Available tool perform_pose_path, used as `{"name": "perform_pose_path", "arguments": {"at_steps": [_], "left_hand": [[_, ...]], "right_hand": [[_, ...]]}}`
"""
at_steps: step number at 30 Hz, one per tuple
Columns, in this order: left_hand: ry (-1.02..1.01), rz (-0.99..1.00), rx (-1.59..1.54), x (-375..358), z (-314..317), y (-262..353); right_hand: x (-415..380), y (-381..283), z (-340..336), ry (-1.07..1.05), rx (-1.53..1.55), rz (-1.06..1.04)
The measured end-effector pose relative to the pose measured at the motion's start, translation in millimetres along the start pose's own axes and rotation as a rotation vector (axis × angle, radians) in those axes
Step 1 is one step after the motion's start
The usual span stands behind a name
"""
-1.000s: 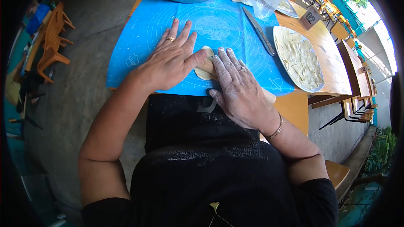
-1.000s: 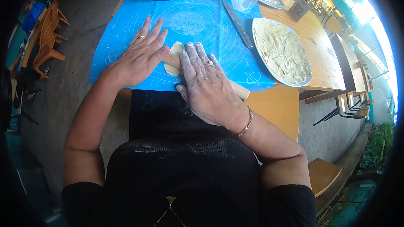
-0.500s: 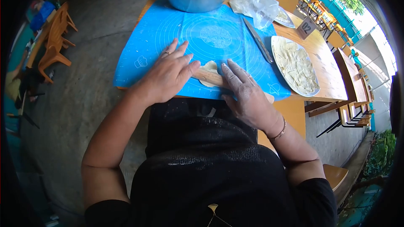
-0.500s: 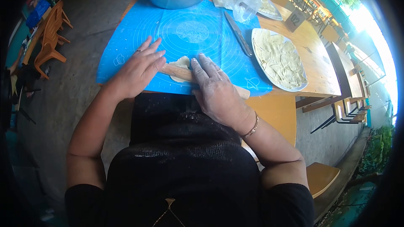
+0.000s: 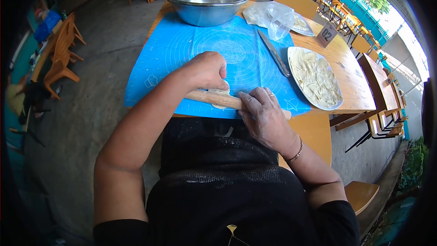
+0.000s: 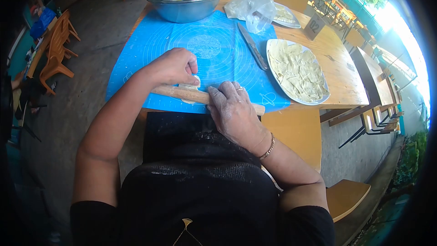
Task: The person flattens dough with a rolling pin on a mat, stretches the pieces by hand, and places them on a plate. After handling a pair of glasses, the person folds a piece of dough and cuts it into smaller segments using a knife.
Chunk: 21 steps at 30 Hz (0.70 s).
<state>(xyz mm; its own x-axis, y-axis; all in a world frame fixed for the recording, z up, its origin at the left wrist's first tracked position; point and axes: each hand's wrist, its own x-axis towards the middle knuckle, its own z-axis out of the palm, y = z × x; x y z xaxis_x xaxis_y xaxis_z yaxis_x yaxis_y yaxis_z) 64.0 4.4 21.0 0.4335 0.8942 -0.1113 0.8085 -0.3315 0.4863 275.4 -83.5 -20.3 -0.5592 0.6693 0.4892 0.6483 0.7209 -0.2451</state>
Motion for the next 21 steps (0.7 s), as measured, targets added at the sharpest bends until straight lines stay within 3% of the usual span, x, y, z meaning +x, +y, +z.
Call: {"name": "perform_pose_path", "arguments": {"at_steps": [5, 9, 12, 16, 21], "left_hand": [[-0.081, -0.018, 0.047, -3, 3, 7], [-0.012, -0.001, 0.01, -4, -2, -2], [-0.136, 0.008, -0.717, -7, -17, -13], [-0.059, 0.025, -0.922, -19, -36, -5], [-0.12, 0.079, -1.051, -26, -32, 8]], "right_hand": [[0, 4, 1, 0.024, 0.056, -0.038], [1, 1, -6, 0.131, 0.044, -0.099], [0, -1, -14, 0.199, 0.013, -0.111], [-3, -3, -23, 0.266, 0.009, -0.106], [-5, 3, -23, 0.378, -0.009, -0.086]]}}
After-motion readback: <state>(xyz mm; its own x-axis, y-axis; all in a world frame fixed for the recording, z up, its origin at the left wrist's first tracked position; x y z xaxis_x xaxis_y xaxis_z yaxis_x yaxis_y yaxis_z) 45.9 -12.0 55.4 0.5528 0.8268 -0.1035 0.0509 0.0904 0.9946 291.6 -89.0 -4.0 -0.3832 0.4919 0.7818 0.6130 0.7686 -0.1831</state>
